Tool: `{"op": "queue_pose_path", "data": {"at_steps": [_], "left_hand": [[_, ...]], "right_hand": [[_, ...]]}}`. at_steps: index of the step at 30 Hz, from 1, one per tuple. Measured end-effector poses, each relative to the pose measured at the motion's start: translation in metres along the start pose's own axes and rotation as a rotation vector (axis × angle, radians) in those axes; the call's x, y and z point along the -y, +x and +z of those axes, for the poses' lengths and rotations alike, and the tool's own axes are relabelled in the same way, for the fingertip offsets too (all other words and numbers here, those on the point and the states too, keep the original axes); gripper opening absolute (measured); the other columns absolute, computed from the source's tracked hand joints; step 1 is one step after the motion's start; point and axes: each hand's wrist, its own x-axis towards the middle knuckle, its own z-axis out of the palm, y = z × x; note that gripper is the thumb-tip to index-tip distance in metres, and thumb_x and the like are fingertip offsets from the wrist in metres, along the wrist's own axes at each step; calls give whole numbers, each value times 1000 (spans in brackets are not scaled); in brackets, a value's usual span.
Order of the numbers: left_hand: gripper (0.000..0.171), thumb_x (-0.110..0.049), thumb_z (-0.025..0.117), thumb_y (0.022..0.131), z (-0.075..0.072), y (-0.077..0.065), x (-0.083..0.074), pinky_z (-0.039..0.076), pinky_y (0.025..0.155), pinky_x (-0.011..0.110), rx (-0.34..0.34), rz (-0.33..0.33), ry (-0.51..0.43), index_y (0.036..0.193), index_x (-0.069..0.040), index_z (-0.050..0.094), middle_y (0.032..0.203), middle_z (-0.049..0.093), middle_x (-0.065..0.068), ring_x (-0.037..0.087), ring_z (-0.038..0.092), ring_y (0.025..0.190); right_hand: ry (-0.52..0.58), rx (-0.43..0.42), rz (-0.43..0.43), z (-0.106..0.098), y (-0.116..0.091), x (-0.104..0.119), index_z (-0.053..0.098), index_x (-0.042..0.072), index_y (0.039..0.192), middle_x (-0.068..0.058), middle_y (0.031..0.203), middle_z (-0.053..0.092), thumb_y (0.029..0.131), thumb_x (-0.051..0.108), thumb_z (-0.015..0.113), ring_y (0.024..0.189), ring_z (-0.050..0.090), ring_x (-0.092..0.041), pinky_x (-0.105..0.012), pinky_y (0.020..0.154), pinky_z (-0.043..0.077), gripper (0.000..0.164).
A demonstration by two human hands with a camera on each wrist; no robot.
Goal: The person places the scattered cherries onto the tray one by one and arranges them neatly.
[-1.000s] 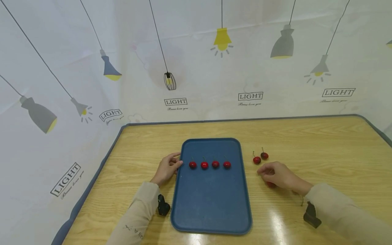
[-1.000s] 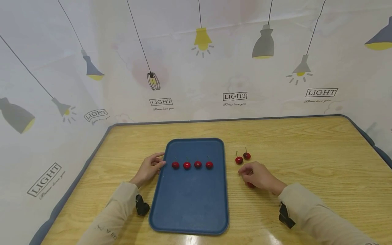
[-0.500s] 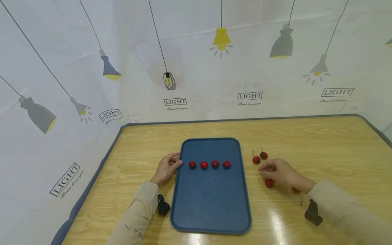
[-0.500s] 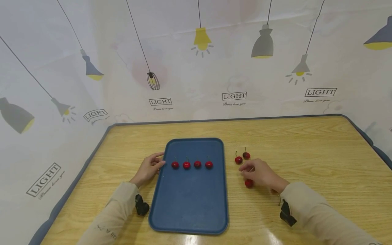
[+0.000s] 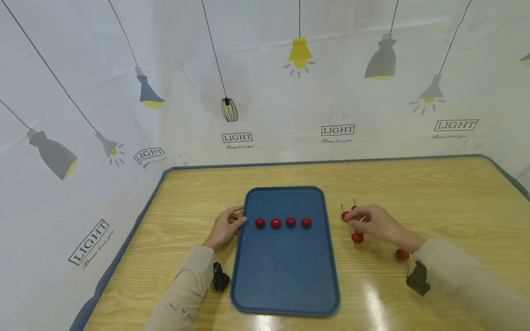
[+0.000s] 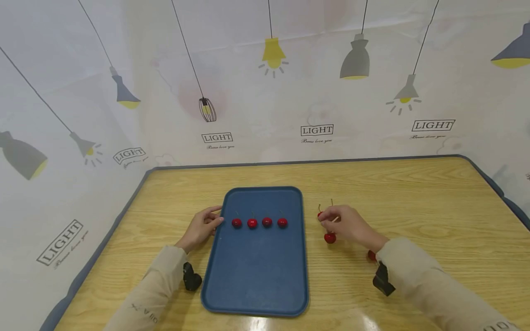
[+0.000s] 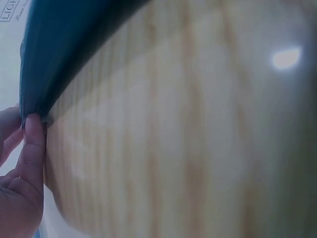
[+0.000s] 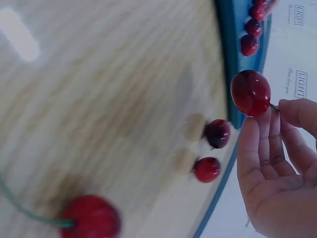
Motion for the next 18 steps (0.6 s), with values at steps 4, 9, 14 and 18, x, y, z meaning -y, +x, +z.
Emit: {"op": "queue_pose_path", "data": {"at_steps": [4,9,14,18], "left_hand": [[42,-12,57,87,0,0,0,51,56,29,2,2,3,128,-8,47,92,56,11,16,55,70],[42,-12,57,87,0,0,-1,51,56,29,2,2,5,128,-7,47,91,56,11,16,55,70],[42,-12,56,88,-1,-1,-1,51,56,29,4,-4,2,128,-8,46,92,55,11,16,54,70],[42,-12,56,88,-1,0,-1,51,56,29,7,0,3,129,-7,46,93,55,11,16,54,70]], "right_hand": [[36,6,-2,2,6,10,60,-7,102,-17,90,60,86,9,57,72,57,-17,-28,62,51,22],[106,42,-37,10,13,23,58,-11,102,-19,89,61,86,7,56,73,58,-17,-28,64,52,23],[113,74,-74,23,23,36,59,-9,101,-16,88,60,87,7,56,71,59,-18,-30,64,52,22],[114,102,-108,38,33,45,60,-7,101,-16,92,60,86,6,56,73,59,-18,-28,64,51,20]]}}
